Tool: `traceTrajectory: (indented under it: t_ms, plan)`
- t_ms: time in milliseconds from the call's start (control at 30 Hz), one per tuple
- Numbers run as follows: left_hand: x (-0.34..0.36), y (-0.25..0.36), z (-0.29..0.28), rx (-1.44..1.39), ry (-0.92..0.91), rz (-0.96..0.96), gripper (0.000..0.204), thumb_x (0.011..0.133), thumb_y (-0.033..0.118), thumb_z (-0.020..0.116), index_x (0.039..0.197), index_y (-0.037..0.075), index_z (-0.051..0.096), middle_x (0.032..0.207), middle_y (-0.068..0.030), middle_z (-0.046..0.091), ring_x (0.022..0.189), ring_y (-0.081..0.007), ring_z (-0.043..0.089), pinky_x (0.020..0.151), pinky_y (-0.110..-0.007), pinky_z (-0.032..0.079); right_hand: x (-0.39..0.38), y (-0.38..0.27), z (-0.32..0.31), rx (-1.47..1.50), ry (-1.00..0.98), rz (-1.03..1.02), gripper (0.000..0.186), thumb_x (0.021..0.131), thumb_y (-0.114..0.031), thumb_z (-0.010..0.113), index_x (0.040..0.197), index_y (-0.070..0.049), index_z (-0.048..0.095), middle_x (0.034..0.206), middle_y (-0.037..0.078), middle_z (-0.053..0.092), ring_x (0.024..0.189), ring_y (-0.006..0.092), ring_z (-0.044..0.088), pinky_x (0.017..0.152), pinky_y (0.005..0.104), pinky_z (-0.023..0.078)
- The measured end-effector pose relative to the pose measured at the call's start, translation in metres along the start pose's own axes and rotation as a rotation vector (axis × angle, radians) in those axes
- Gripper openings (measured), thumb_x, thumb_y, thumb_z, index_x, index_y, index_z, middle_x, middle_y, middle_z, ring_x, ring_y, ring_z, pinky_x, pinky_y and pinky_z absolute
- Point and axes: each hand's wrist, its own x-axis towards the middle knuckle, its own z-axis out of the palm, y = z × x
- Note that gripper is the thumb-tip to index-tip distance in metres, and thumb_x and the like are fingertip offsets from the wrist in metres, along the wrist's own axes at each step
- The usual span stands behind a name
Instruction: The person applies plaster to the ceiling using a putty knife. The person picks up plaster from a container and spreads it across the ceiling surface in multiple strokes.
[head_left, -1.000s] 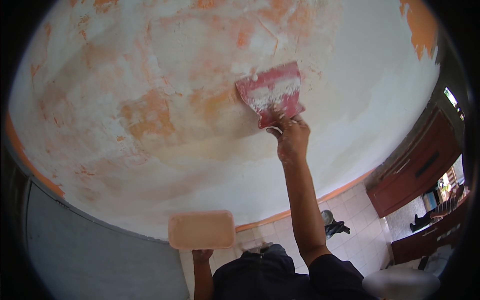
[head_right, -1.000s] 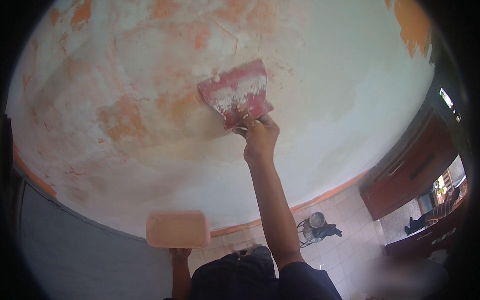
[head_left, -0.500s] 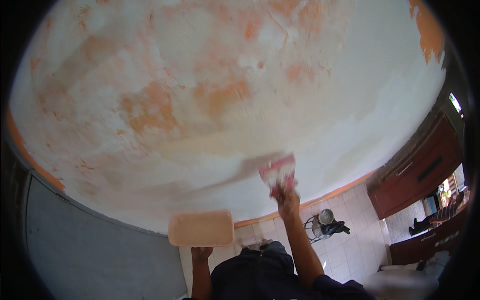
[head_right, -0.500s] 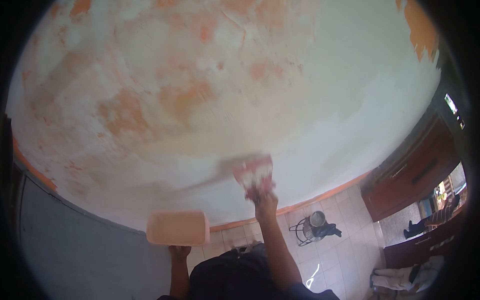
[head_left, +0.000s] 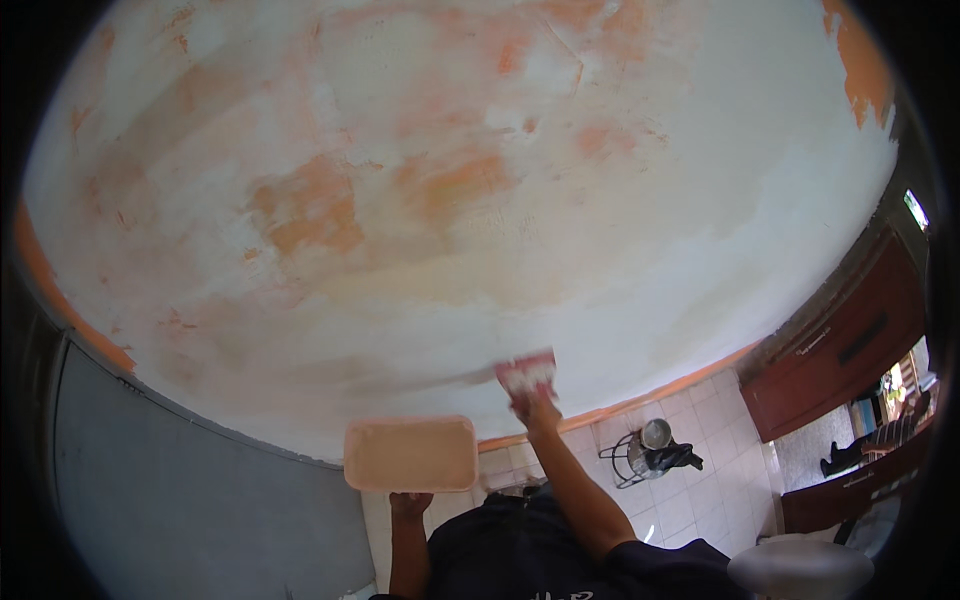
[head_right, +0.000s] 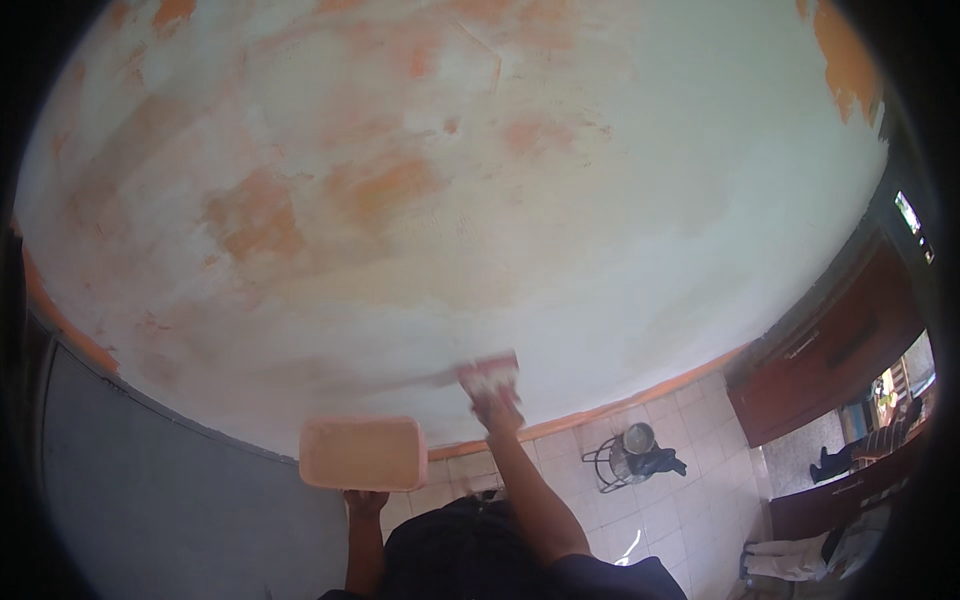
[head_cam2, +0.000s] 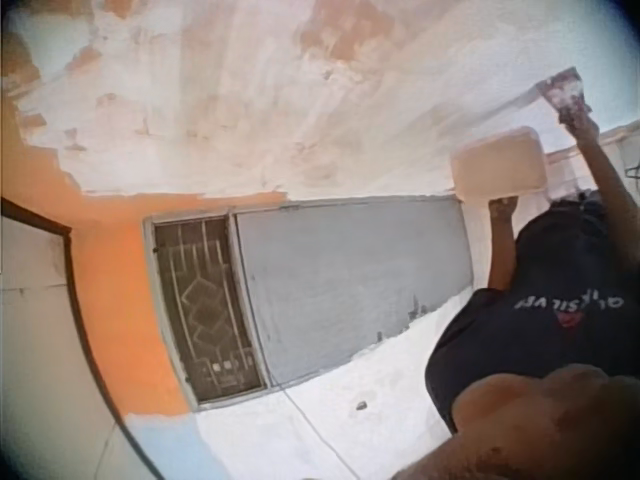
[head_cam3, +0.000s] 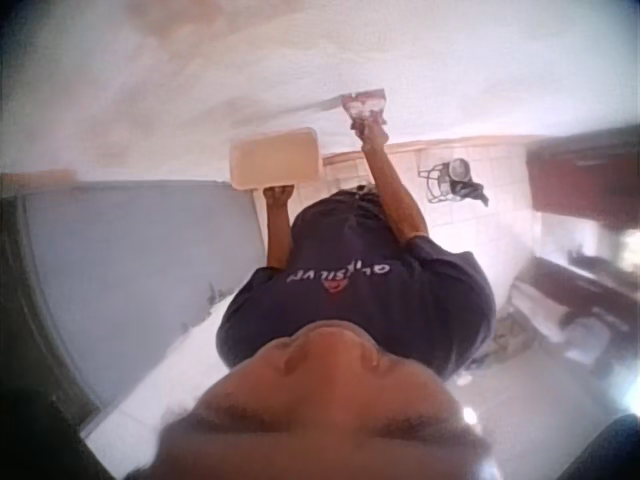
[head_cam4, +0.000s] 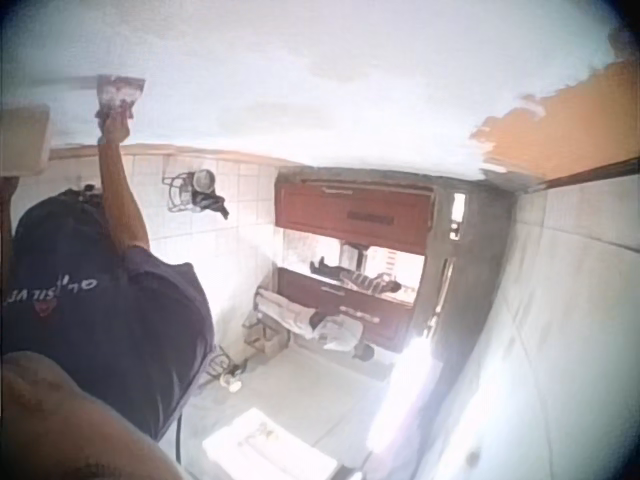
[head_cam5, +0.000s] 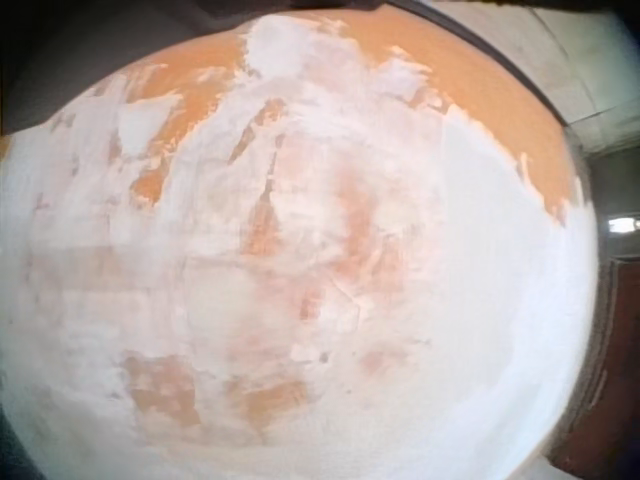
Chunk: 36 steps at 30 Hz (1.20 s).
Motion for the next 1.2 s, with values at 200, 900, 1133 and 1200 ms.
traceTrajectory:
  t_ms: [200, 900, 1133, 1200]
  plan:
    - [-0.012, -0.013, -0.015, 0.055, -0.043, -0.037, 0.049, 0.085, 0.033, 0.050, 0.127, 0.012, 0.036, 0.120, -0.0105, 0.046, 0.113, -0.0320, 0.044, 0.091, -0.046, 0.038, -0.093, -0.066, 0.017, 0.009, -0.320, -0.041, 0.023, 0.082, -0.016, 0.060, 0.096, 0.001, 0.054, 0.082, 0.011, 0.059, 0.065, 0.0190, 0.059, 0.054, 0.0298, 0.051]
    - [-0.025, -0.011, -0.002, -0.087, -0.081, -0.123, 0.047, 0.086, 0.035, 0.046, 0.125, 0.012, 0.039, 0.121, -0.0098, 0.048, 0.110, -0.0288, 0.048, 0.092, -0.042, 0.038, -0.121, -0.067, 0.028, -0.131, -0.258, 0.063, 0.025, 0.080, -0.002, 0.053, 0.103, 0.009, 0.052, 0.084, 0.014, 0.059, 0.068, 0.0209, 0.061, 0.057, 0.0313, 0.052]
    - [-0.012, -0.006, -0.003, -0.273, -0.046, -0.161, 0.050, 0.086, 0.036, 0.046, 0.128, 0.012, 0.033, 0.120, -0.0117, 0.048, 0.107, -0.0314, 0.050, 0.091, -0.043, 0.039, -0.154, -0.231, 0.150, 0.089, -0.545, -0.563, 0.012, 0.084, -0.010, 0.055, 0.087, 0.001, 0.055, 0.079, 0.009, 0.059, 0.063, 0.0165, 0.056, 0.056, 0.0286, 0.047]
    - [-0.005, -0.004, -0.003, -0.344, -0.033, -0.165, 0.051, 0.086, 0.036, 0.046, 0.129, 0.012, 0.032, 0.119, -0.0123, 0.049, 0.106, -0.0322, 0.051, 0.091, -0.043, 0.040, -0.131, -0.224, 0.161, 0.074, -0.435, -0.523, 0.010, 0.084, -0.008, 0.054, 0.089, 0.001, 0.055, 0.079, 0.008, 0.059, 0.063, 0.0162, 0.056, 0.056, 0.0282, 0.046]
